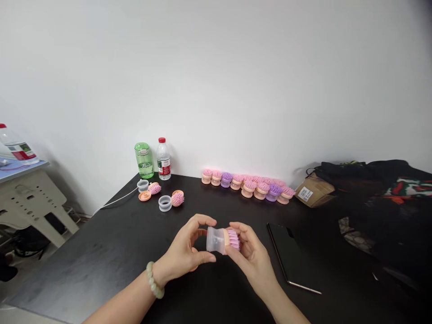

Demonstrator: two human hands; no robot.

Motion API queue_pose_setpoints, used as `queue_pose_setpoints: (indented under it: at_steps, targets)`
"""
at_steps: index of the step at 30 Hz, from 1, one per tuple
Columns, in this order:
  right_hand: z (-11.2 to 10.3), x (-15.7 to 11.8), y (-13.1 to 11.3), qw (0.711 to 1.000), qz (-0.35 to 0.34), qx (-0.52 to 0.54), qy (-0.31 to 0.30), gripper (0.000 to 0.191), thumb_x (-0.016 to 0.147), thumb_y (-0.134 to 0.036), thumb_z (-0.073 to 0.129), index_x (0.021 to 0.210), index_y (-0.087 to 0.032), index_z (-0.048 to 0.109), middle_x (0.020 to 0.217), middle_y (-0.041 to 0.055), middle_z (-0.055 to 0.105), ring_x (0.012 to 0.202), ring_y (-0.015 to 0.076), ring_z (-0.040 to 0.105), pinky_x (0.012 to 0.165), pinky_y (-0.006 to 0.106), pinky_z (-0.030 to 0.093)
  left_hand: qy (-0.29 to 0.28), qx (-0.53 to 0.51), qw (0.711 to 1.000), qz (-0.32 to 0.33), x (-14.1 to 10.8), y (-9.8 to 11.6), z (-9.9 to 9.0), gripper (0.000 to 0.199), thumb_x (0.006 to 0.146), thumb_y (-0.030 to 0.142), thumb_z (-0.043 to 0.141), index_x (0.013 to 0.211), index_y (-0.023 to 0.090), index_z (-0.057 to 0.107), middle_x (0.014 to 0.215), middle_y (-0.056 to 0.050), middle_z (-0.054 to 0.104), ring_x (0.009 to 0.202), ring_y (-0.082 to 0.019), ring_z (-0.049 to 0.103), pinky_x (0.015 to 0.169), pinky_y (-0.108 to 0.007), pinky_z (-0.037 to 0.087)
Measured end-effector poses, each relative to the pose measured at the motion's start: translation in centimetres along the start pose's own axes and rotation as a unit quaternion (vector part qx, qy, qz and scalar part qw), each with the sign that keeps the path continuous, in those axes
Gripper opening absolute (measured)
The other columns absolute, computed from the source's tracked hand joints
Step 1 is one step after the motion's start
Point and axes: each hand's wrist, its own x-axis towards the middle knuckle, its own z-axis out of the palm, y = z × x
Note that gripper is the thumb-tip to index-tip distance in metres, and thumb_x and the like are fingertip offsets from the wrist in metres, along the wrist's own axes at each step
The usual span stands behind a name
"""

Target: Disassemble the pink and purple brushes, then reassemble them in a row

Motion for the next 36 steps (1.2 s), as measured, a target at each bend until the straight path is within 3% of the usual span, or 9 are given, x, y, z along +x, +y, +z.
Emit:
queue_pose_setpoints:
  at_steps: [6, 9, 14, 18, 24, 27, 30, 33, 36]
  targets:
    - [0.1, 0.1, 0.0, 0.999, -0.027, -0.037, 0.012, 0.043, 0.076, -0.028, 0.075, 0.115, -0.022, 0.058, 0.103, 0.0091, 0.073, 0.094, 0.0231, 0.074, 0.082, 0.034, 0.062, 0.012, 0.035, 0.998, -0.055, 0.3, -0.2, -0.2, 0.031, 0.076, 0.037, 0.079, 0.095, 0.018, 0.063, 0.091, -0.004, 0.063, 0.086, -0.02, 0.059, 0.08, -0.033, 0.048]
    - [0.1, 0.1, 0.0, 0.999, -0.016, -0.047, 0.011, 0.044, 0.075, -0.028, 0.073, 0.115, -0.021, 0.057, 0.1, 0.0086, 0.073, 0.086, 0.022, 0.074, 0.074, 0.032, 0.063, 0.014, 0.106, 0.994, -0.018, 0.3, -0.5, -0.2, 0.036, 0.068, 0.03, 0.086, 0.091, 0.02, 0.061, 0.096, -0.004, 0.064, 0.088, -0.022, 0.06, 0.082, -0.034, 0.048]
    - [0.4, 0.0, 0.5, 0.995, -0.008, -0.093, 0.032, 0.046, 0.071, -0.029, 0.076, 0.113, -0.021, 0.058, 0.097, 0.0079, 0.071, 0.086, 0.0223, 0.073, 0.069, 0.03, 0.064, -0.003, 0.3, 0.95, 0.086, -0.4, -1.2, 0.4, 0.029, 0.075, 0.015, 0.075, 0.098, 0.023, 0.058, 0.107, -0.006, 0.061, 0.095, -0.024, 0.058, 0.083, -0.037, 0.048]
    - [0.7, -0.1, 1.2, 0.996, -0.034, -0.084, 0.025, 0.045, 0.076, -0.032, 0.075, 0.116, -0.021, 0.058, 0.107, 0.0102, 0.068, 0.099, 0.0253, 0.07, 0.075, 0.033, 0.064, 0.0, 0.331, 0.94, 0.089, -0.3, -1.1, 0.5, 0.044, 0.076, 0.008, 0.067, 0.117, 0.024, 0.059, 0.109, -0.007, 0.058, 0.098, -0.025, 0.058, 0.085, -0.037, 0.049]
    - [2.2, -0.5, 2.3, 0.989, -0.08, -0.108, -0.053, 0.034, 0.09, -0.029, 0.062, 0.123, -0.022, 0.055, 0.117, 0.0119, 0.064, 0.096, 0.0231, 0.07, 0.078, 0.038, 0.064, 0.186, 0.102, 0.977, 0.005, 1.2, -0.1, -2.3, 0.04, 0.072, 0.017, 0.077, 0.107, 0.022, 0.061, 0.106, -0.004, 0.063, 0.098, -0.022, 0.061, 0.087, -0.035, 0.048]
    - [3.7, -1.1, 2.5, 0.954, -0.148, -0.213, -0.151, 0.057, 0.082, -0.024, 0.072, 0.135, -0.022, 0.052, 0.13, 0.0143, 0.061, 0.118, 0.0306, 0.06, 0.094, 0.047, 0.058, 0.244, -0.051, 0.968, -0.028, 1.7, 0.0, -3.0, 0.046, 0.066, 0.019, 0.083, 0.106, 0.021, 0.06, 0.106, -0.003, 0.066, 0.097, -0.02, 0.062, 0.086, -0.031, 0.048]
    - [4.9, -1.4, 2.3, 0.909, -0.198, -0.288, -0.228, 0.071, 0.076, -0.02, 0.08, 0.14, -0.021, 0.048, 0.139, 0.015, 0.058, 0.13, 0.0349, 0.051, 0.106, 0.053, 0.049, 0.236, -0.121, 0.963, -0.051, 1.7, -0.4, -2.8, 0.053, 0.06, 0.017, 0.088, 0.106, 0.02, 0.062, 0.101, -0.003, 0.068, 0.094, -0.019, 0.063, 0.084, -0.03, 0.047]
    - [5.2, -1.4, 1.8, 0.886, -0.224, -0.311, -0.262, 0.05, 0.077, -0.014, 0.079, 0.122, -0.024, 0.06, 0.124, 0.01, 0.067, 0.119, 0.0324, 0.059, 0.101, 0.049, 0.054, 0.207, -0.152, 0.964, -0.071, 1.5, -0.8, -2.4, 0.055, 0.058, 0.017, 0.089, 0.107, 0.019, 0.064, 0.1, -0.003, 0.07, 0.095, -0.02, 0.064, 0.085, -0.031, 0.047]
    - [4.5, -1.1, 1.3, 0.898, -0.213, -0.293, -0.249, 0.032, 0.079, -0.011, 0.072, 0.106, -0.026, 0.063, 0.107, 0.0058, 0.068, 0.099, 0.0267, 0.065, 0.086, 0.04, 0.059, 0.186, -0.169, 0.964, -0.087, 1.3, -0.9, -2.2, 0.053, 0.057, 0.018, 0.09, 0.104, 0.018, 0.066, 0.099, -0.004, 0.071, 0.094, -0.02, 0.065, 0.083, -0.031, 0.047]
